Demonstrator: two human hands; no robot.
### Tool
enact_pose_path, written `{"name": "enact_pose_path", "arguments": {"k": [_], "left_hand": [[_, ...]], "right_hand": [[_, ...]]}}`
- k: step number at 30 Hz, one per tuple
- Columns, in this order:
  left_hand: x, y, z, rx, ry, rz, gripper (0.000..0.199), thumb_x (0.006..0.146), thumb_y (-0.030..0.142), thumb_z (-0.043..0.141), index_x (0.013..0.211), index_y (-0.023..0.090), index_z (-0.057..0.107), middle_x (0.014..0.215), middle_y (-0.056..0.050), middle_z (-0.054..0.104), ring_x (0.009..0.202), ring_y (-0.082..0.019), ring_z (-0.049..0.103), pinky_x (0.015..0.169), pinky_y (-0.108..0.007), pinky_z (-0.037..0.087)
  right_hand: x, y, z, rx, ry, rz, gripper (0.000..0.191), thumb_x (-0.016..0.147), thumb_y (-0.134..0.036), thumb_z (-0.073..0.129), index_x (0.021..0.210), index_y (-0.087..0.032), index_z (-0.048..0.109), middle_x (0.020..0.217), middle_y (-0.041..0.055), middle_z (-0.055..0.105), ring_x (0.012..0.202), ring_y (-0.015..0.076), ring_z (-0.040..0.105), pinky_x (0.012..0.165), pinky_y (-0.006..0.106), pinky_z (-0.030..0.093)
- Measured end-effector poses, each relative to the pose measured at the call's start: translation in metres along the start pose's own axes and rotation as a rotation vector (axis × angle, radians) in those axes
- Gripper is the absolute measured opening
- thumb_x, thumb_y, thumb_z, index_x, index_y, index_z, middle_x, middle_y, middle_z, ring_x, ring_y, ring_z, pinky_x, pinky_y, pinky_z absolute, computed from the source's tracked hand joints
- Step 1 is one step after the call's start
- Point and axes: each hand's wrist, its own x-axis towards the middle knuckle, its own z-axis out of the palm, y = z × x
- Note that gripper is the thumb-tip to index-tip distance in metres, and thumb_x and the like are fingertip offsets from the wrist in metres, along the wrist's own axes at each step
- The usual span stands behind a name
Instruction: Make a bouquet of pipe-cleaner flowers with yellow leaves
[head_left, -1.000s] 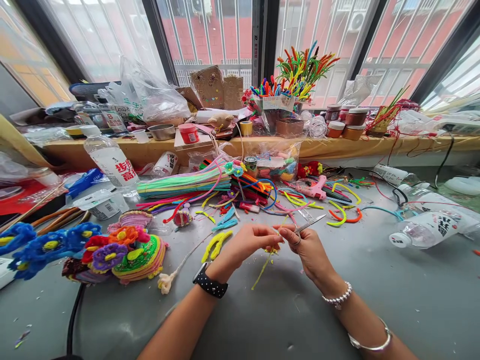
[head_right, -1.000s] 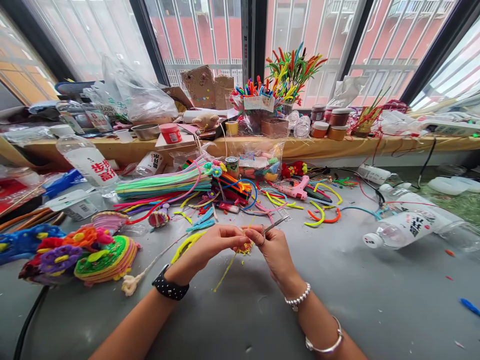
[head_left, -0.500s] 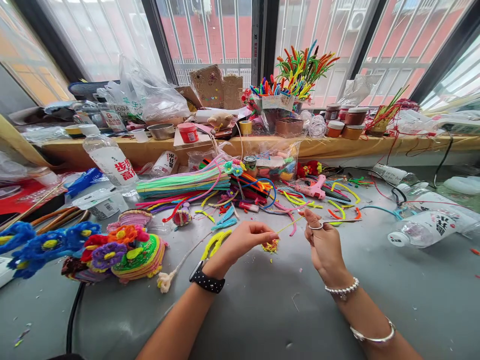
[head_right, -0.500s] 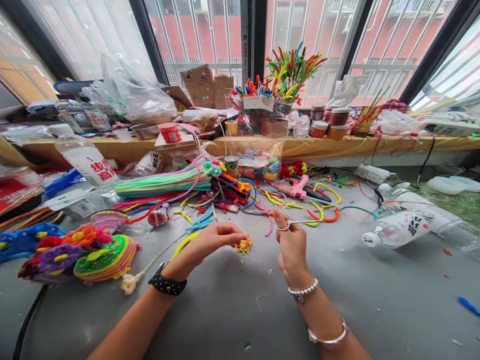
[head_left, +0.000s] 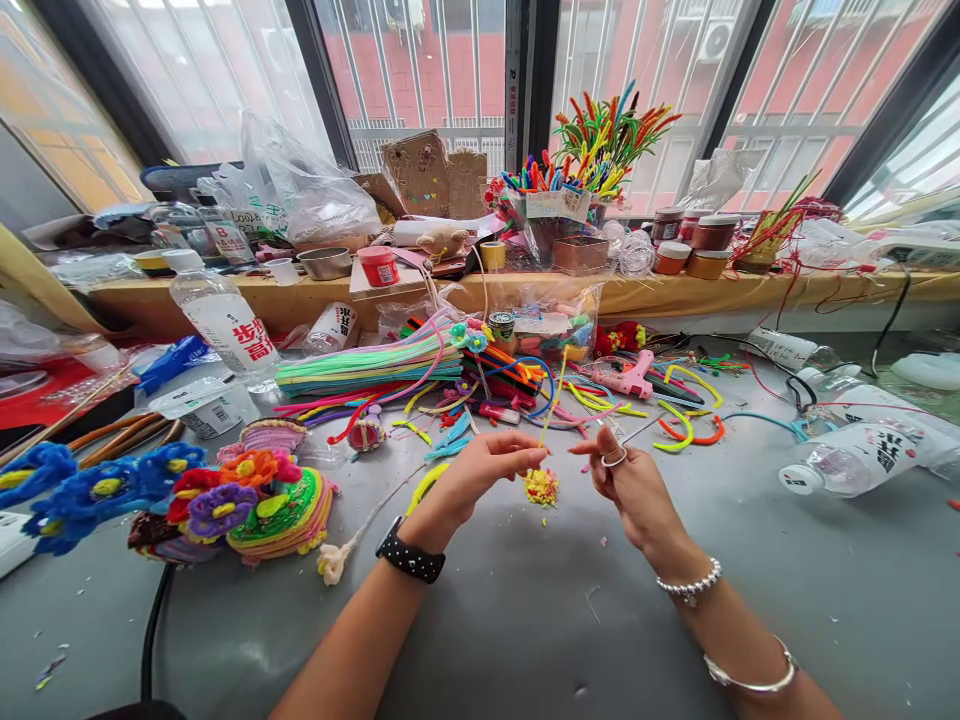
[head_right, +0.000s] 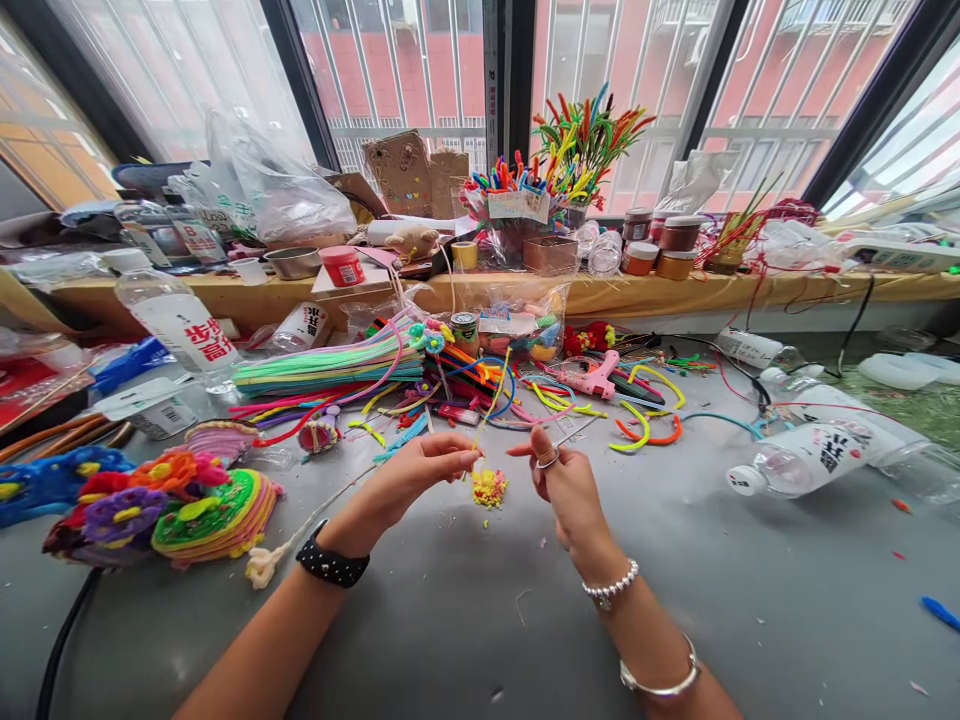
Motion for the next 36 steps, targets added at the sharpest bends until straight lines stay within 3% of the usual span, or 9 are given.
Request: {"name": "enact_pose_path", "arguments": {"k": [4,8,11,16,23,36], "left_hand": [[0.000,0.003,0.001,-0.098,0.087,-0.004,0.021,0.061,0.035,0.066,0.070,0.017,0.065,0.066,-0.001,0.057,0.060,-0.010,0.044,0.058,-0.022,0.031],[0.000,0.006,0.002,-0.193,0.127,0.013,0.019,0.061,0.033,0.067,0.068,0.016,0.063,0.064,0.001,0.055,0.056,-0.008,0.042,0.057,-0.022,0.031],[0.000,0.005,0.002,-0.285,0.141,0.038,0.016,0.063,0.031,0.066,0.068,0.016,0.062,0.065,0.001,0.054,0.055,-0.006,0.040,0.057,-0.021,0.031],[0.000,0.003,0.002,-0.354,0.123,0.043,0.016,0.063,0.030,0.067,0.064,0.015,0.061,0.064,0.001,0.052,0.056,-0.006,0.039,0.056,-0.021,0.030],[-0.001,0.002,0.002,-0.424,0.067,0.007,0.016,0.063,0.030,0.066,0.062,0.015,0.060,0.064,0.001,0.049,0.060,-0.007,0.040,0.059,-0.021,0.031],[-0.002,0.002,0.003,-0.411,-0.026,-0.010,0.013,0.067,0.026,0.064,0.063,0.014,0.059,0.066,0.002,0.048,0.062,-0.007,0.042,0.061,-0.020,0.032]], "right_hand": [[-0.008,0.003,0.008,-0.200,-0.310,-0.012,0.070,0.070,-0.070,0.033,0.065,-0.009,0.066,0.043,-0.0062,0.025,0.040,0.0058,0.020,0.042,0.023,0.014],[-0.018,0.006,0.018,-0.355,-0.491,-0.094,0.074,0.072,-0.071,0.024,0.068,-0.011,0.067,0.046,-0.0049,0.026,0.044,0.0075,0.026,0.044,0.023,0.020],[-0.022,0.005,0.023,-0.496,-0.550,-0.180,0.075,0.070,-0.073,0.022,0.065,-0.013,0.066,0.049,-0.0029,0.032,0.049,0.0091,0.031,0.047,0.023,0.024],[-0.025,0.002,0.025,-0.549,-0.649,-0.194,0.076,0.067,-0.076,0.017,0.062,-0.013,0.059,0.057,0.0009,0.047,0.052,0.0105,0.038,0.050,0.023,0.029],[-0.027,0.003,0.023,-0.544,-0.870,-0.237,0.074,0.071,-0.072,0.014,0.055,-0.014,0.057,0.052,-0.0003,0.046,0.049,0.0090,0.039,0.050,0.022,0.031],[-0.028,0.000,0.023,-0.467,-0.938,-0.232,0.072,0.070,-0.073,0.017,0.052,-0.013,0.053,0.049,-0.0021,0.040,0.046,0.0077,0.036,0.047,0.022,0.028]]}}
